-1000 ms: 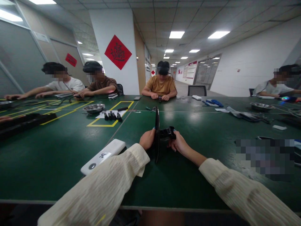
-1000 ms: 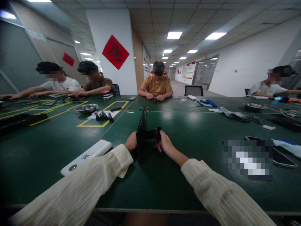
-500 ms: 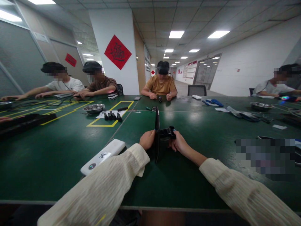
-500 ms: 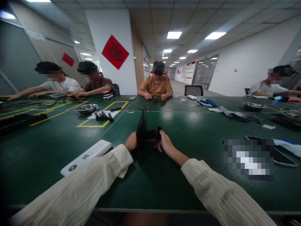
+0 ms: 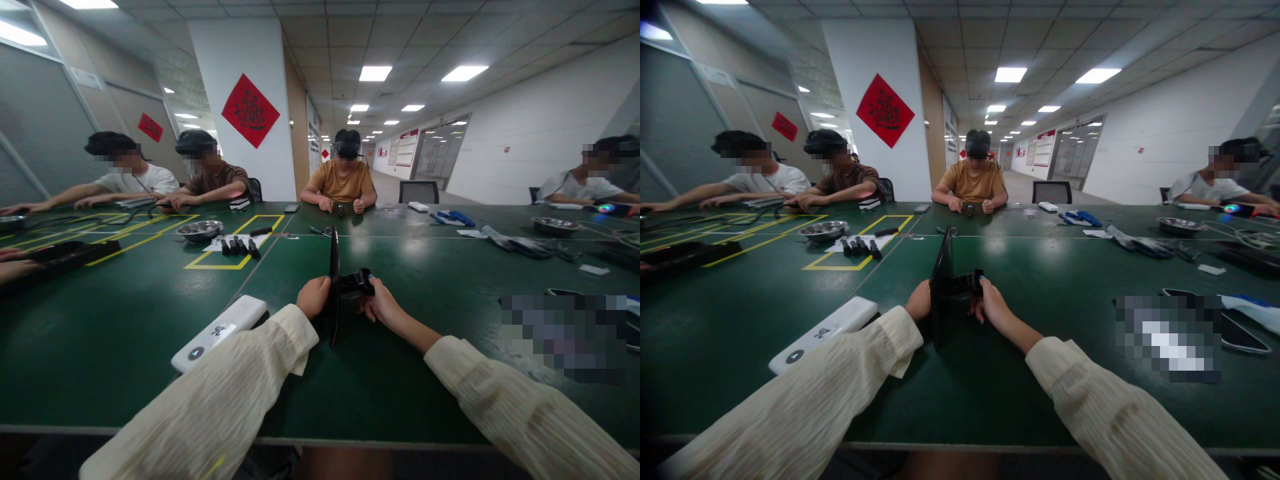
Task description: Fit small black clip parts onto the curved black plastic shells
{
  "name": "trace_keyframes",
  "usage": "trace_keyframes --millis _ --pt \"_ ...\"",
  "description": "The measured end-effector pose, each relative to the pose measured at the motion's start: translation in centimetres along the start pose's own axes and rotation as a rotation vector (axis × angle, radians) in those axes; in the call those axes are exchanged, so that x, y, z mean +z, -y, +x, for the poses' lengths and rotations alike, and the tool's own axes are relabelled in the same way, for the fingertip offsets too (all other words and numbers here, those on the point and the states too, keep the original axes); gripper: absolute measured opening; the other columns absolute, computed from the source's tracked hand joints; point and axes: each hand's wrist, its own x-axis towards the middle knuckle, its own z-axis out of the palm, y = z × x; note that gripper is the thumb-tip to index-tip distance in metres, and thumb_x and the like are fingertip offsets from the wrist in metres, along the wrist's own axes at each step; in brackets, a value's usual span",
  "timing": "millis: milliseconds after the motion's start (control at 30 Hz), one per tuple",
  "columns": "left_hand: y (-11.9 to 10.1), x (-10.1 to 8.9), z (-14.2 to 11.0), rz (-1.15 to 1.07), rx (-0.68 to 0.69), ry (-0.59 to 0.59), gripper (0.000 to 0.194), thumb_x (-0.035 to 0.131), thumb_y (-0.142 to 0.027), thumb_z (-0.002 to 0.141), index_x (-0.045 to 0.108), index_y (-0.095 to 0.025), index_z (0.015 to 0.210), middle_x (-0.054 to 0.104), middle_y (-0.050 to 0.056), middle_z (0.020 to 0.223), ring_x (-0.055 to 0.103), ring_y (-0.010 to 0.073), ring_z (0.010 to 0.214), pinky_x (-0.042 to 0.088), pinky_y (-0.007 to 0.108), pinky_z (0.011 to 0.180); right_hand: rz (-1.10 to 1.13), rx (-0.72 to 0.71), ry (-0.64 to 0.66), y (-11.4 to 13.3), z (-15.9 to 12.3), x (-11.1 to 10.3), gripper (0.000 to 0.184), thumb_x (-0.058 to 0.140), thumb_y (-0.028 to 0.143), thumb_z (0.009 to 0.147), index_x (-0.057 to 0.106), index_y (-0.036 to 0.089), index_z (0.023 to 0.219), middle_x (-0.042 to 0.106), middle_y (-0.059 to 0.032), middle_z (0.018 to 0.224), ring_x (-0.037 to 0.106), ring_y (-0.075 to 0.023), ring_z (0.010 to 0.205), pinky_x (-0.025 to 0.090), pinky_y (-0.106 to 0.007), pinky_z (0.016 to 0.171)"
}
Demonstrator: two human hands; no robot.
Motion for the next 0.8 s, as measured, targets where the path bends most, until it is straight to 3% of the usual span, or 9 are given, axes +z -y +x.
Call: trace_keyframes --millis 300,533,800 --pt "0.71 0.34 0.32 0.056 0.071 -0.004 0.04 0.029 -0.023 0.091 0.064 -0.015 0.074 0.07 0.012 0.091 0.062 0.0228 0.087 0.045 0.033 0.079 0.008 0.021 -0.028 0.68 -0.4 0.44 0.059 0.015 0.048 0.092 0.054 0.016 0.062 0.055 -0.0036 0.043 0.037 -0.0084 0.023 0.021 -0.02 0.026" --pt "0.44 0.4 0.15 -0.053 0.014 -0.02 0.042 0.031 -0.033 0.091 0.063 -0.017 0.069 0.069 0.01 0.08 0.062 0.0231 0.081 0.046 0.032 0.071 0.015 0.029 -0.029 0.72 -0.32 0.51 0.06 0.014 0.049 0.092 0.053 0.016 0.062 0.055 -0.0037 0.042 0.036 -0.0086 0.023 0.022 -0.019 0.025" --pt "0.03 0.04 0.05 -0.013 0.019 -0.007 0.039 0.033 -0.029 0.09 0.064 -0.016 0.069 0.07 0.011 0.083 0.062 0.0226 0.081 0.046 0.032 0.076 0.016 0.039 -0.026 0.78 -0.36 0.42 0.059 0.014 0.049 0.093 0.053 0.016 0.062 0.055 -0.004 0.043 0.037 -0.0088 0.023 0.021 -0.019 0.026"
